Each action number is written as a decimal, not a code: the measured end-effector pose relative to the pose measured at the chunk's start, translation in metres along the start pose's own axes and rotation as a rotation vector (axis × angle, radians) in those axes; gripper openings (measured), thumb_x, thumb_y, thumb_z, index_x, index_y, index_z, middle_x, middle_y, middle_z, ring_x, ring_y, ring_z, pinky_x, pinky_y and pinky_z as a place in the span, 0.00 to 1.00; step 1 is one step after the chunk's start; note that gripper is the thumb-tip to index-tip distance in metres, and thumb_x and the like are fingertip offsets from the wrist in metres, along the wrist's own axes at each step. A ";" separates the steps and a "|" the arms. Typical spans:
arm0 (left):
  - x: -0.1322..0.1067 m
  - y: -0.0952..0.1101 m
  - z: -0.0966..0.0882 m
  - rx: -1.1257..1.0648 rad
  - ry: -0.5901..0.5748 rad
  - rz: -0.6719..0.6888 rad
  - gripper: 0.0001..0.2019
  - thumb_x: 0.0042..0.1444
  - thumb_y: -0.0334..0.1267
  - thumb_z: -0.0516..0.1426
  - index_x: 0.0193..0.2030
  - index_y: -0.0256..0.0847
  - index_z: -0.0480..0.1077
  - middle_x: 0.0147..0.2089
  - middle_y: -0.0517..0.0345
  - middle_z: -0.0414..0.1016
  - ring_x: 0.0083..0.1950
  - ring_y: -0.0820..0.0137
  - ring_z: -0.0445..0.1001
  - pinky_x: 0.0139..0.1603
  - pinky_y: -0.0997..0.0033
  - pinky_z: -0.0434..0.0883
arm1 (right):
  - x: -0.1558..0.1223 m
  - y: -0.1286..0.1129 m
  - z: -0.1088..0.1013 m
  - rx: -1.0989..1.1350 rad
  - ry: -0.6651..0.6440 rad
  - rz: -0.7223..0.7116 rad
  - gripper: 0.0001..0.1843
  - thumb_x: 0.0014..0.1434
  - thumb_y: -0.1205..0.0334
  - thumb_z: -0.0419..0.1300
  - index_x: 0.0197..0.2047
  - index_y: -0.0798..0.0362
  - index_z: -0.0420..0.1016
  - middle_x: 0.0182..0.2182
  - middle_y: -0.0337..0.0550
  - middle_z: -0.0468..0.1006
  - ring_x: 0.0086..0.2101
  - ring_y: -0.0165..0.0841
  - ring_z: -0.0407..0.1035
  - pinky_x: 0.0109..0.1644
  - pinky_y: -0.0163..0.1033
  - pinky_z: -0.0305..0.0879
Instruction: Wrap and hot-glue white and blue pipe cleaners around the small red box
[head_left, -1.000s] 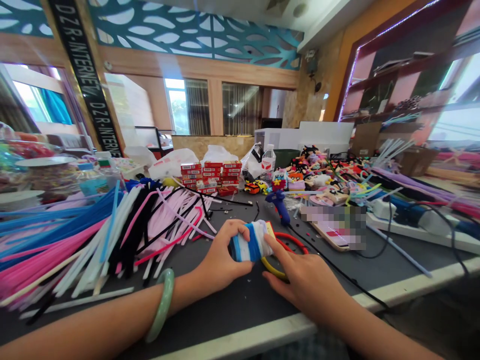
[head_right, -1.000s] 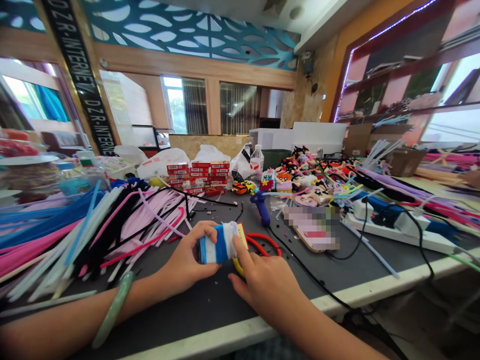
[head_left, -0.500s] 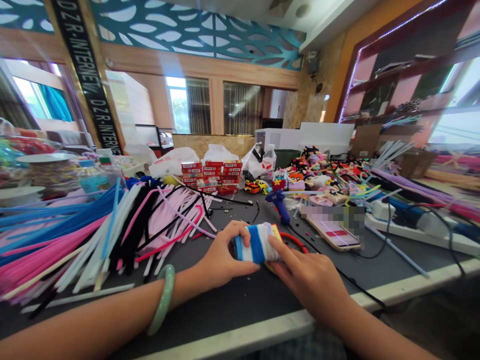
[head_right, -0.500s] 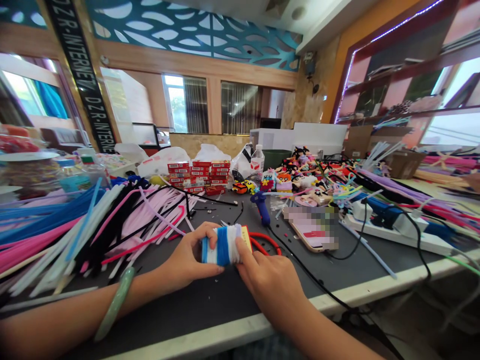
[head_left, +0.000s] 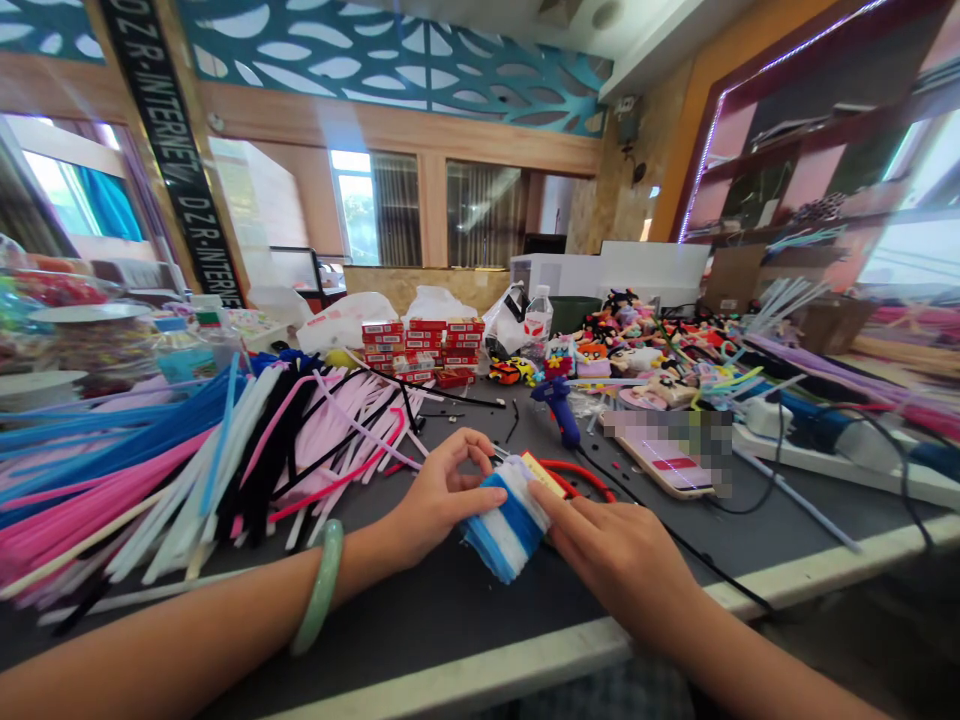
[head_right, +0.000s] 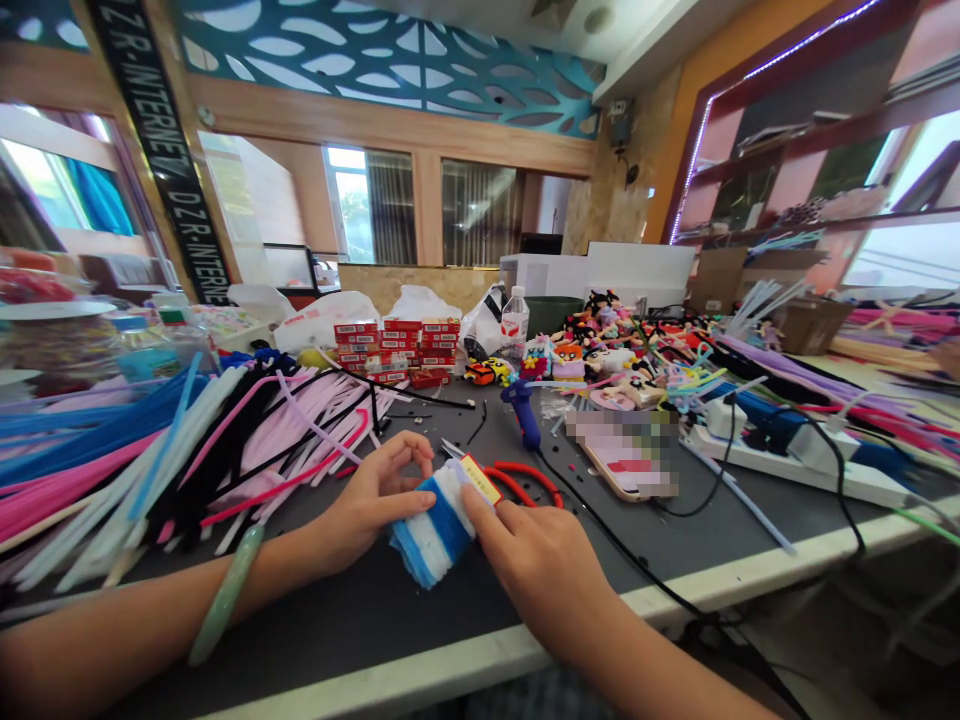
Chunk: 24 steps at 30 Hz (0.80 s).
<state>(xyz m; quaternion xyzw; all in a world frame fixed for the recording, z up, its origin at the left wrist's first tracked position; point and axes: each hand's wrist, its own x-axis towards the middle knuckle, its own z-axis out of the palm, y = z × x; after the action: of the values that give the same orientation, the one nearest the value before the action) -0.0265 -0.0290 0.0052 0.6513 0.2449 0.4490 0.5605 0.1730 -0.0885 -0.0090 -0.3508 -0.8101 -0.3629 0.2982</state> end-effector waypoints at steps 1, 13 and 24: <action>-0.001 0.000 0.001 -0.044 -0.007 -0.009 0.20 0.41 0.36 0.65 0.37 0.42 0.59 0.36 0.66 0.60 0.29 0.79 0.66 0.28 0.78 0.62 | 0.000 0.000 0.000 0.003 0.003 -0.017 0.17 0.62 0.71 0.49 0.51 0.60 0.72 0.20 0.38 0.74 0.18 0.28 0.66 0.23 0.35 0.54; -0.007 0.003 0.010 -0.303 -0.034 -0.097 0.29 0.33 0.44 0.70 0.43 0.38 0.68 0.39 0.54 0.74 0.40 0.65 0.73 0.40 0.69 0.69 | 0.006 -0.007 -0.016 0.003 0.001 -0.096 0.22 0.63 0.72 0.43 0.56 0.56 0.69 0.20 0.37 0.71 0.18 0.27 0.63 0.21 0.35 0.56; -0.008 0.005 0.015 -0.305 -0.005 -0.168 0.17 0.35 0.35 0.69 0.36 0.35 0.76 0.33 0.55 0.79 0.37 0.67 0.76 0.42 0.70 0.69 | 0.012 -0.009 -0.022 -0.005 0.004 -0.144 0.22 0.64 0.72 0.42 0.52 0.54 0.72 0.18 0.37 0.69 0.17 0.28 0.61 0.22 0.35 0.53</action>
<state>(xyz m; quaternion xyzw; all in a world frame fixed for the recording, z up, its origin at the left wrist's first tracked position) -0.0182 -0.0441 0.0077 0.5372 0.2261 0.4308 0.6890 0.1638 -0.1059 0.0087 -0.2919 -0.8317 -0.3861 0.2720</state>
